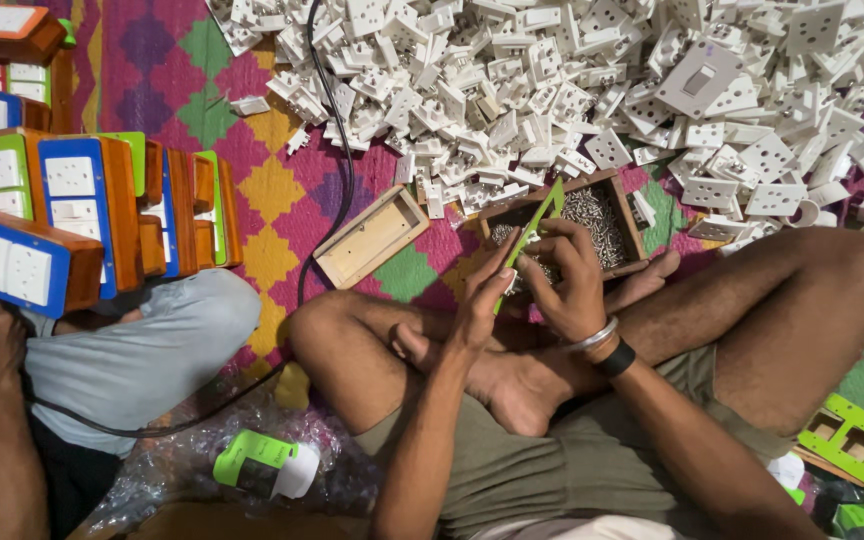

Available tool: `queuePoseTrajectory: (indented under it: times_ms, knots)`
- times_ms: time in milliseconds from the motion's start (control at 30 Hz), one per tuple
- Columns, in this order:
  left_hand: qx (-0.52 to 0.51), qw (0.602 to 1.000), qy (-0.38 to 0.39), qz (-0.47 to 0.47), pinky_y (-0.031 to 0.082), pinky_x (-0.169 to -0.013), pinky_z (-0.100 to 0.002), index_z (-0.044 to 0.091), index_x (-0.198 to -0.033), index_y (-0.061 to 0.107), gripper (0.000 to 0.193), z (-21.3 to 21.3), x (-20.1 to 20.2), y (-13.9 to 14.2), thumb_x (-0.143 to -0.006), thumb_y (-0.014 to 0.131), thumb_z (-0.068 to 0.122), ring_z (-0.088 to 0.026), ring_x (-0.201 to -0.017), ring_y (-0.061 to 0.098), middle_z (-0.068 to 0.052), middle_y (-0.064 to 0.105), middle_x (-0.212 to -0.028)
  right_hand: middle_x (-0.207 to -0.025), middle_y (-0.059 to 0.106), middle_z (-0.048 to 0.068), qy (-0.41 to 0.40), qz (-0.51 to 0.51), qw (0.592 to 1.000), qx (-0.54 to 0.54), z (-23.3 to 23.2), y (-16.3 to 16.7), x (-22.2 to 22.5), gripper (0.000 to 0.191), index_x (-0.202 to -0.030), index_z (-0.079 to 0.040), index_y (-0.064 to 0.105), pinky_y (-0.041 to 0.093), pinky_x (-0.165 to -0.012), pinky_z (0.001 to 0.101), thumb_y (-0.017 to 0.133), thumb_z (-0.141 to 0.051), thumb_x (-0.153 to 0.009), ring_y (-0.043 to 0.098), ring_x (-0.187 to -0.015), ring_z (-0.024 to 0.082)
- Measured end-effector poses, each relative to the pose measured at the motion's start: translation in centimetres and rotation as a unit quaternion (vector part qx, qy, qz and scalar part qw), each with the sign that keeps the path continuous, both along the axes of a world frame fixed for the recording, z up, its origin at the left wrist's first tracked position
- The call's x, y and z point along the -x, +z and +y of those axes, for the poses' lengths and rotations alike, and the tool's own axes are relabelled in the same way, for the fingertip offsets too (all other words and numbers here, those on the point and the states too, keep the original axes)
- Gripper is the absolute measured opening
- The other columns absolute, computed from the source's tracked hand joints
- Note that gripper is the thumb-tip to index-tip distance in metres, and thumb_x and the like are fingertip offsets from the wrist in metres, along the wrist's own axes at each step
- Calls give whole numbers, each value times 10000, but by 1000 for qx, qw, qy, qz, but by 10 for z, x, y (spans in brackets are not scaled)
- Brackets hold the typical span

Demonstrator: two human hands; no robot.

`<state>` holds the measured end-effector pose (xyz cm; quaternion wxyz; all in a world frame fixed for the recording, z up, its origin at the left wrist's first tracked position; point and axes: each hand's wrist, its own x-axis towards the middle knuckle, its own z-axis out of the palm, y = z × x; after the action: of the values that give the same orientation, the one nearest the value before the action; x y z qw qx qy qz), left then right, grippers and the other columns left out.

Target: The person sits on the floor and assembles electrical switch plates by inserting white plastic inserts into colored frames and securing them with screws. The person handles blue and green frames, repeatedly picking up screws from a wooden box and tightening them into the switch plates.

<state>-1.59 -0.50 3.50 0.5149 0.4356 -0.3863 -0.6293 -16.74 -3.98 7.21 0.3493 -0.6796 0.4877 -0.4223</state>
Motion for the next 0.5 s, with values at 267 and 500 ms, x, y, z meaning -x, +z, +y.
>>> queuePoseTrajectory:
  times_ms: [267, 500]
  knots:
    - [-52, 997, -36, -46, 431, -1035, -305, 111, -1612, 362, 654, 2, 1, 14, -1001, 474, 314, -220, -1439, 443, -90, 447, -1632, -1105, 620, 80, -48, -28, 998, -15, -12, -10, 2, 155, -1067, -10, 622, 535, -803, 298, 742, -84, -1002, 640, -939, 191]
    - [-115, 993, -34, -17, 530, -652, -212, 198, -1617, 376, 652, 5, 2, 20, -992, 459, 365, -171, -1167, 547, -54, 462, -1630, -1018, 602, 67, -2, -50, 998, -49, -23, -15, 13, 224, -1023, -10, 581, 505, -737, 275, 755, -94, -909, 591, -884, 156]
